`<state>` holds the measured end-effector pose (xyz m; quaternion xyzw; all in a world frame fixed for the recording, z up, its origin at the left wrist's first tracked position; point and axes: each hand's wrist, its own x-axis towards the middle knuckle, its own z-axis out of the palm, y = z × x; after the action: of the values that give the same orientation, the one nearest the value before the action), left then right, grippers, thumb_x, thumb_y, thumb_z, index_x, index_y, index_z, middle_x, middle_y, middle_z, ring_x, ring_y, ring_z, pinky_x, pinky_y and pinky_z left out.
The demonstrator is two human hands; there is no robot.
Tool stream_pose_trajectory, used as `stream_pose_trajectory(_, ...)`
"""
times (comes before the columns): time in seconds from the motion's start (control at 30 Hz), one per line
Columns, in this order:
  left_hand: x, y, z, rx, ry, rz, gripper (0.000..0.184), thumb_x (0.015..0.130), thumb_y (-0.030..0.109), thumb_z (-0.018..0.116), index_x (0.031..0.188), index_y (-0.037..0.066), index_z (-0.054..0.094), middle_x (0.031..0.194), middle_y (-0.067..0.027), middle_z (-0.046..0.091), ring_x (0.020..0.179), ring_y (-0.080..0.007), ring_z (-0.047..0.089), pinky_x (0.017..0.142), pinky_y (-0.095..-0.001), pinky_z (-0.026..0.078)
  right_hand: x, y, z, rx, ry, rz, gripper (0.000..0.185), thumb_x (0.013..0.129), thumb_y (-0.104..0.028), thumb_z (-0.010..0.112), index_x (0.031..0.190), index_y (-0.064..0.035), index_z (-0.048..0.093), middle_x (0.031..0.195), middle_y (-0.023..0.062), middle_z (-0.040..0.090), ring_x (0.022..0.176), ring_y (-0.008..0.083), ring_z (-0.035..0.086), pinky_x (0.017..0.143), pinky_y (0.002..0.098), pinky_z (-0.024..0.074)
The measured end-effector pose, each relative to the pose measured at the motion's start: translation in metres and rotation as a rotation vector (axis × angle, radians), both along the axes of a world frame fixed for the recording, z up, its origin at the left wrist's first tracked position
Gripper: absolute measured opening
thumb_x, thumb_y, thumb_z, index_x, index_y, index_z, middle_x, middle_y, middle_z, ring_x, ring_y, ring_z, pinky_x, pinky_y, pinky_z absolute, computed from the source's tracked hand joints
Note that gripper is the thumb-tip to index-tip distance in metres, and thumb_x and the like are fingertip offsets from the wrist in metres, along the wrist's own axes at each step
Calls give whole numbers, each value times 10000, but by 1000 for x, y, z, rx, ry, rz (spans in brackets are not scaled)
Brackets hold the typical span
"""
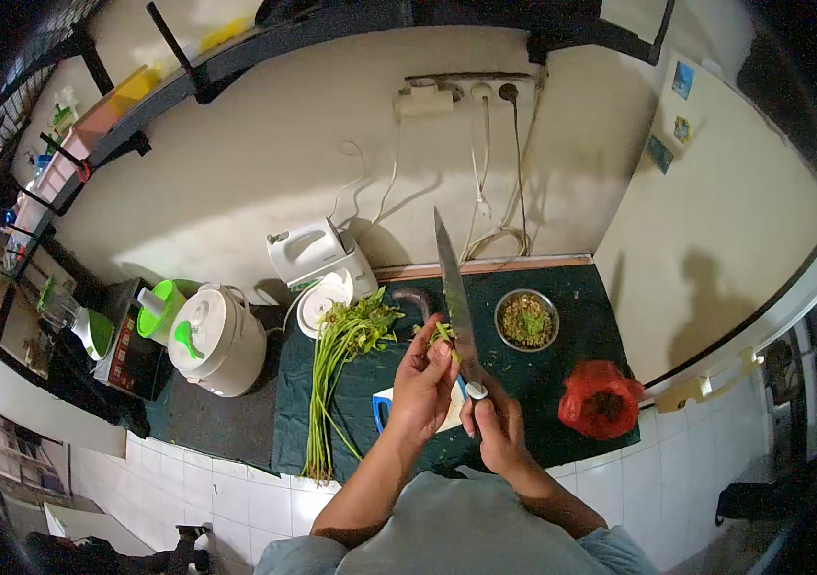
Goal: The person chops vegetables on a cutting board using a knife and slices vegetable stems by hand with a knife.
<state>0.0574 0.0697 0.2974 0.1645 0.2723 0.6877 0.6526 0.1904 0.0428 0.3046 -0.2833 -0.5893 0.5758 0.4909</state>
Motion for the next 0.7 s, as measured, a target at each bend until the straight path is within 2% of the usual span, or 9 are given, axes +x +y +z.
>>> stream_pose_trajectory(0.07,4,0,11,20,13,22,557,922,104,578,1411,50,317,1061,-57,574,931,-117,573,776,-217,501,2,2,5,24,3,10,574,990,-419,390,1347,29,403,634,-17,453,545,59,403,499,214,334)
stream_pose_trajectory(0.2,6,1,10,56,94,33,535,938,102,546,1420,65,315,1088,-46,569,942,-107,563,788,-221,492,4,5,11,87,14,5,571,991,-411,390,1355,29,396,634,-18,453,545,62,404,500,218,336)
stream_pose_trajectory(0.3,7,0,19,54,41,58,602,902,61,590,1430,82,300,1068,-20,583,914,-80,572,819,-213,497,2,3,16,82,18,7,558,993,-398,387,1348,32,399,632,-18,449,547,64,403,505,219,336)
stream_pose_trajectory(0.47,7,-1,26,124,89,76,603,898,27,586,1427,79,302,1088,-19,601,941,-100,581,820,-228,499,-4,0,15,80,91,-6,534,1000,-372,380,1347,34,385,650,-11,442,549,64,396,515,212,335)
stream_pose_trajectory(0.7,4,-2,26,184,108,57,610,887,13,598,1422,99,319,994,-16,630,878,-105,594,783,-245,510,-4,-6,10,77,98,-68,538,998,-376,390,1356,25,373,673,-8,447,554,63,401,509,208,330)
